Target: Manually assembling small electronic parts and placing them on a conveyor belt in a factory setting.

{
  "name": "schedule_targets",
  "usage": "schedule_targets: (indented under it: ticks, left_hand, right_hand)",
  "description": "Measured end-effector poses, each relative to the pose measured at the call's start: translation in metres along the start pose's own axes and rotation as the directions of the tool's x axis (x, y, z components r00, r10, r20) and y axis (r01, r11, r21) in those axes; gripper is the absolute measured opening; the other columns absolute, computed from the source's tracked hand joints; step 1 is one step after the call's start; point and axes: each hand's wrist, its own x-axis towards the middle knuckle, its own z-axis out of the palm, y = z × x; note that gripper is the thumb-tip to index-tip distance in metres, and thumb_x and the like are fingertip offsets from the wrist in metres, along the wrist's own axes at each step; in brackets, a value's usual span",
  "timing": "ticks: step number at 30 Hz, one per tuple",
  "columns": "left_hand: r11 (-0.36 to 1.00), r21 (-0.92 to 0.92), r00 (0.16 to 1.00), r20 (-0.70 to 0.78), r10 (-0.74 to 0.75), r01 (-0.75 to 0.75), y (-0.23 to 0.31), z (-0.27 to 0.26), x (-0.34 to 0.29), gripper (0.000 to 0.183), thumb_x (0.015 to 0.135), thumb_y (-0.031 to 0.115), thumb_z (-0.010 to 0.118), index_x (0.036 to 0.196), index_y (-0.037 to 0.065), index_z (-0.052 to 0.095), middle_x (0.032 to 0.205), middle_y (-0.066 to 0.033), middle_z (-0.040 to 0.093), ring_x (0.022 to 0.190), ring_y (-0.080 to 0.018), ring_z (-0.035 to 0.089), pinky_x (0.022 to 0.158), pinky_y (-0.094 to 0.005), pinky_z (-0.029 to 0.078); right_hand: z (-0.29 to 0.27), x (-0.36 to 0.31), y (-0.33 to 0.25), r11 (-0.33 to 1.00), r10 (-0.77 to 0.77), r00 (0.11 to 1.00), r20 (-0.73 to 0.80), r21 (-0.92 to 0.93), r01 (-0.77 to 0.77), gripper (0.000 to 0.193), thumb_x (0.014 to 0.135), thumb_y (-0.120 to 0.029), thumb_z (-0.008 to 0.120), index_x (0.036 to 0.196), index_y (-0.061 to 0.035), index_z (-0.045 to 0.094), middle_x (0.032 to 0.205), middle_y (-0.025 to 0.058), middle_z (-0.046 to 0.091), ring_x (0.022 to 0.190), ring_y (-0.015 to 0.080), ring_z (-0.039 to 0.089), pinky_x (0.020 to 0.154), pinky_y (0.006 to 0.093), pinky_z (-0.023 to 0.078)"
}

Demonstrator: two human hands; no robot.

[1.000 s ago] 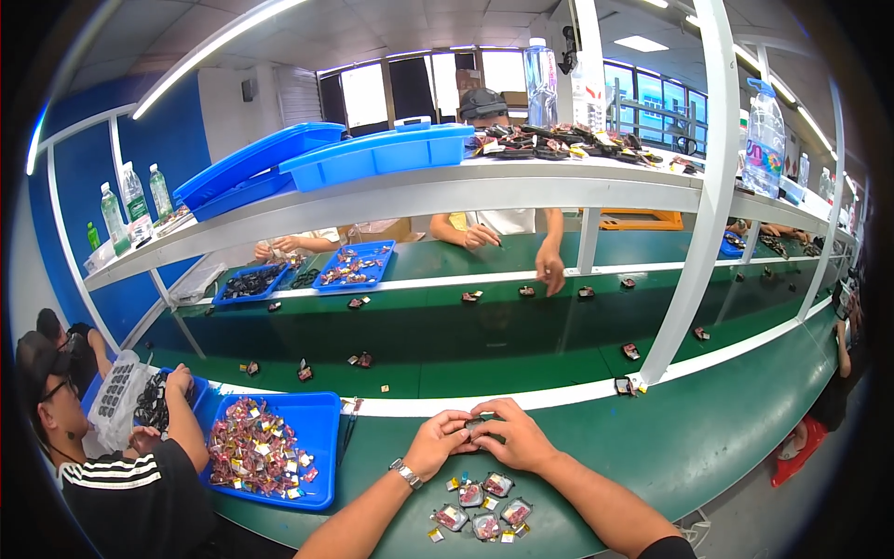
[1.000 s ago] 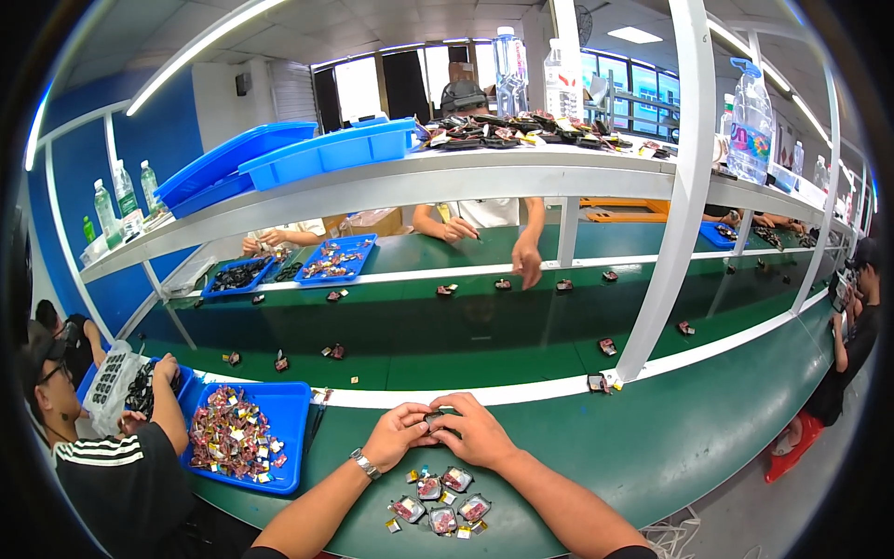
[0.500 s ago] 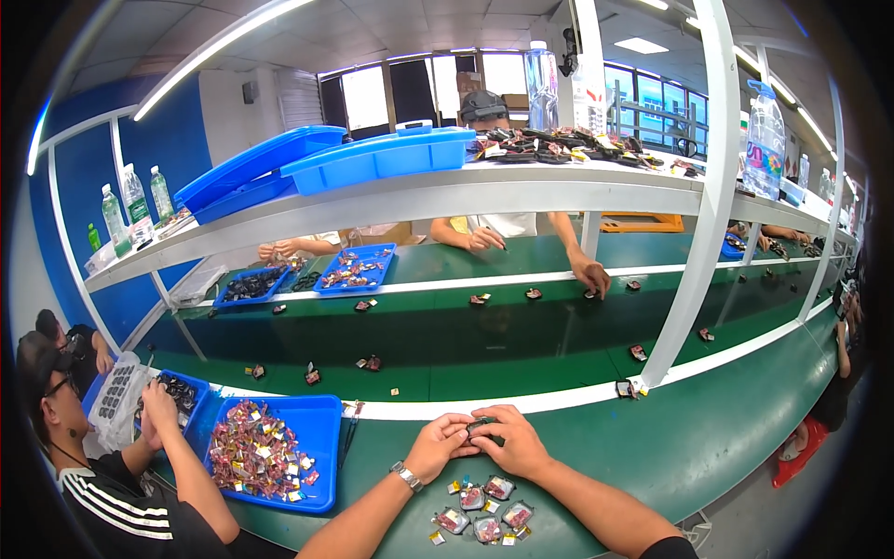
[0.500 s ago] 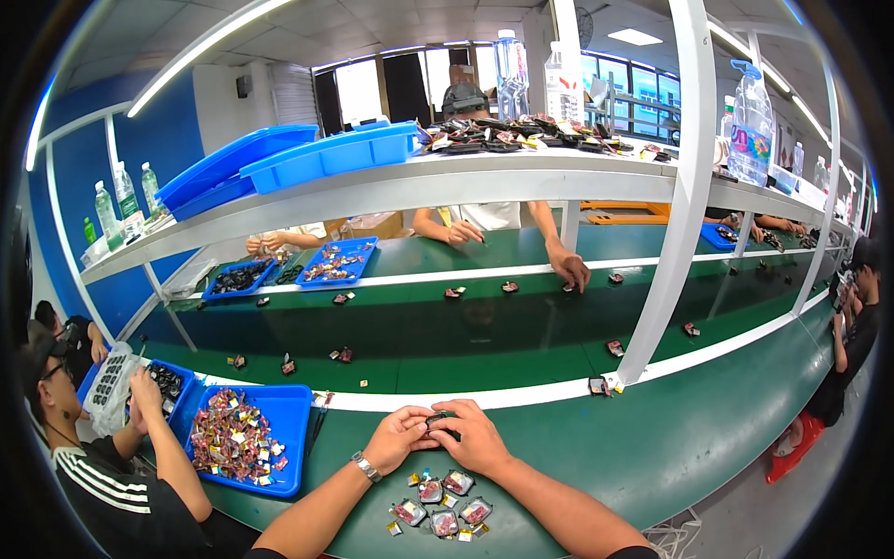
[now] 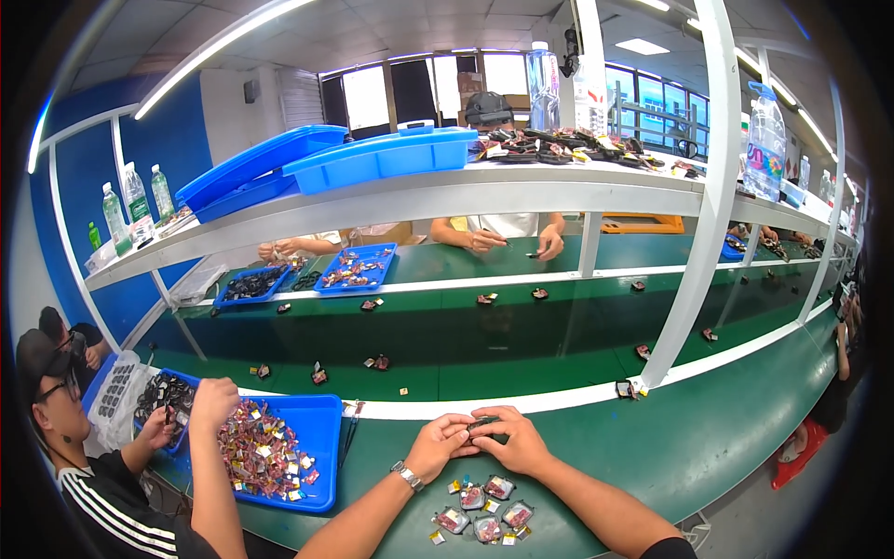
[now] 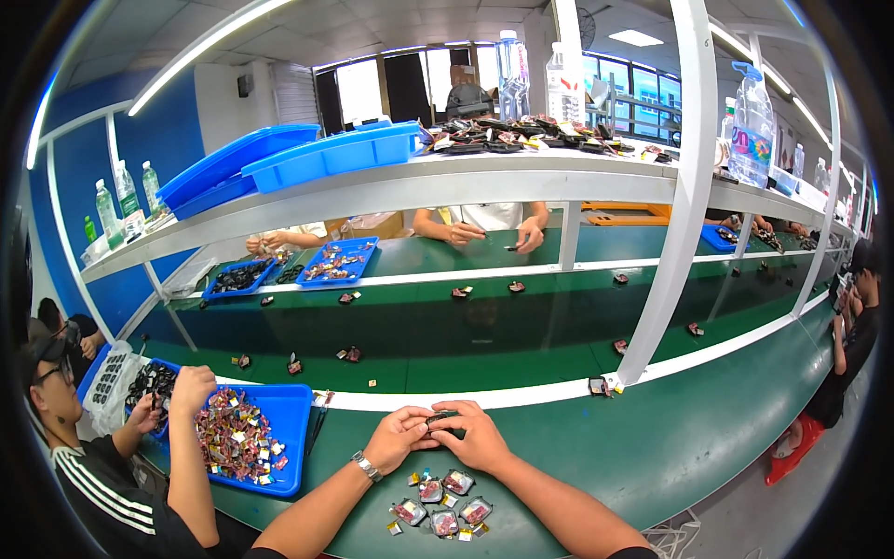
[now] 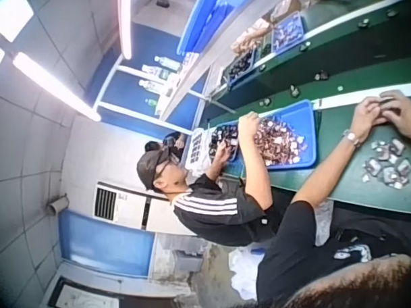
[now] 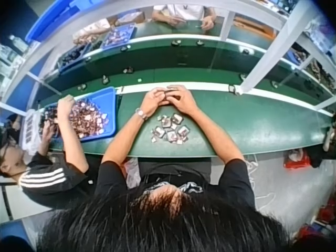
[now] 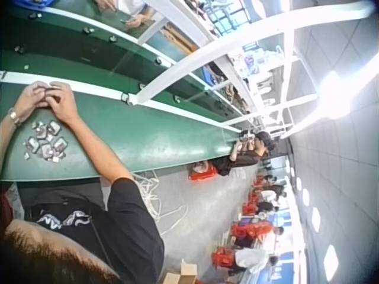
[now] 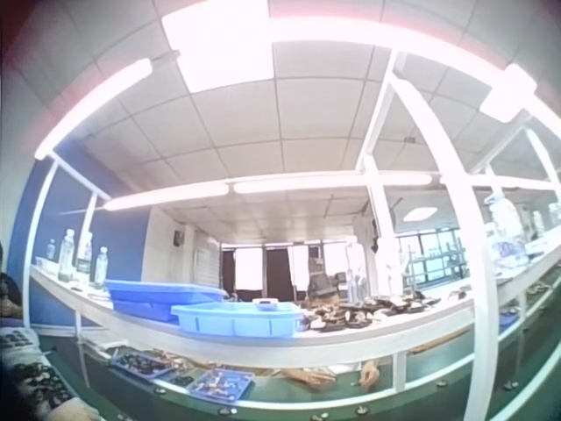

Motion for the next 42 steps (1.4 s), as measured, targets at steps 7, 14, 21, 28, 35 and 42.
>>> schedule_targets:
  ticks: [7, 14, 21, 28, 35, 42]
  left_hand:
    - [0.995, -0.056, 0.996, -0.037, 0.082, -0.084, -0.004, -0.002, 0.001, 0.023, 0.097, 0.0, 0.048, 0.119, -0.004, 0.049, 0.111, -0.0159, 0.062, 0.101, -0.0216, 0.064, 0.087, -0.0315, 0.057]
    - [0.998, -0.033, 0.999, -0.028, 0.045, -0.046, -0.005, -0.002, 0.002, 0.024, 0.095, 0.003, 0.053, 0.119, -0.002, 0.05, 0.11, -0.0145, 0.063, 0.101, -0.0216, 0.065, 0.087, -0.0335, 0.057]
    - [0.995, -0.013, 0.993, -0.06, 0.099, -0.1, -0.008, -0.003, 0.002, 0.024, 0.095, 0.003, 0.052, 0.119, -0.002, 0.05, 0.109, -0.0146, 0.064, 0.099, -0.0213, 0.065, 0.085, -0.0329, 0.058]
    - [0.996, -0.019, 0.993, -0.09, 0.08, -0.082, -0.004, 0.002, 0.001, 0.023, 0.095, 0.003, 0.052, 0.118, -0.002, 0.05, 0.108, -0.014, 0.064, 0.098, -0.0204, 0.065, 0.084, -0.0325, 0.058]
    - [0.997, -0.045, 0.994, -0.083, 0.066, -0.07, -0.004, 0.0, 0.002, 0.023, 0.095, 0.002, 0.051, 0.118, -0.002, 0.05, 0.11, -0.012, 0.064, 0.098, -0.019, 0.065, 0.084, -0.0326, 0.059]
    - [0.998, 0.001, 0.994, -0.097, 0.058, -0.058, 0.0, 0.005, 0.001, 0.024, 0.096, 0.003, 0.051, 0.118, -0.003, 0.05, 0.111, -0.0126, 0.064, 0.099, -0.019, 0.065, 0.085, -0.0322, 0.058]
  right_hand:
    - [0.002, 0.001, -0.006, 0.998, -0.06, 0.998, -0.023, 0.027, 0.061, 0.016, 0.078, -0.013, 0.072, 0.094, -0.0133, 0.075, 0.118, 0.0063, 0.064, 0.115, 0.0255, 0.055, 0.098, 0.037, 0.045]
    - [0.005, -0.001, -0.004, 1.0, -0.014, 0.997, -0.073, -0.01, 0.013, 0.016, 0.077, -0.011, 0.072, 0.093, -0.0122, 0.075, 0.118, 0.0067, 0.064, 0.114, 0.0255, 0.055, 0.097, 0.0363, 0.045]
    - [0.009, 0.003, -0.005, 0.998, -0.054, 0.996, -0.067, 0.01, 0.055, 0.019, 0.078, -0.01, 0.07, 0.097, -0.0121, 0.073, 0.121, 0.0069, 0.061, 0.116, 0.0256, 0.054, 0.097, 0.037, 0.045]
    - [0.007, 0.0, -0.007, 0.999, 0.047, 0.998, -0.04, 0.007, -0.047, 0.02, 0.08, -0.01, 0.069, 0.099, -0.0108, 0.071, 0.118, 0.0085, 0.059, 0.113, 0.0271, 0.055, 0.096, 0.0376, 0.045]
    - [0.007, 0.002, -0.018, 0.966, -0.207, 0.956, -0.208, -0.198, 0.166, 0.017, 0.073, -0.003, 0.071, 0.088, -0.0042, 0.063, 0.098, 0.0085, 0.06, 0.09, 0.0271, 0.06, 0.077, 0.0357, 0.051]
    - [0.011, 0.005, -0.016, 0.979, -0.155, 0.948, -0.278, -0.172, 0.11, 0.016, 0.074, -0.001, 0.07, 0.087, -0.0034, 0.062, 0.089, 0.0087, 0.059, 0.075, 0.0219, 0.061, 0.065, 0.0319, 0.051]
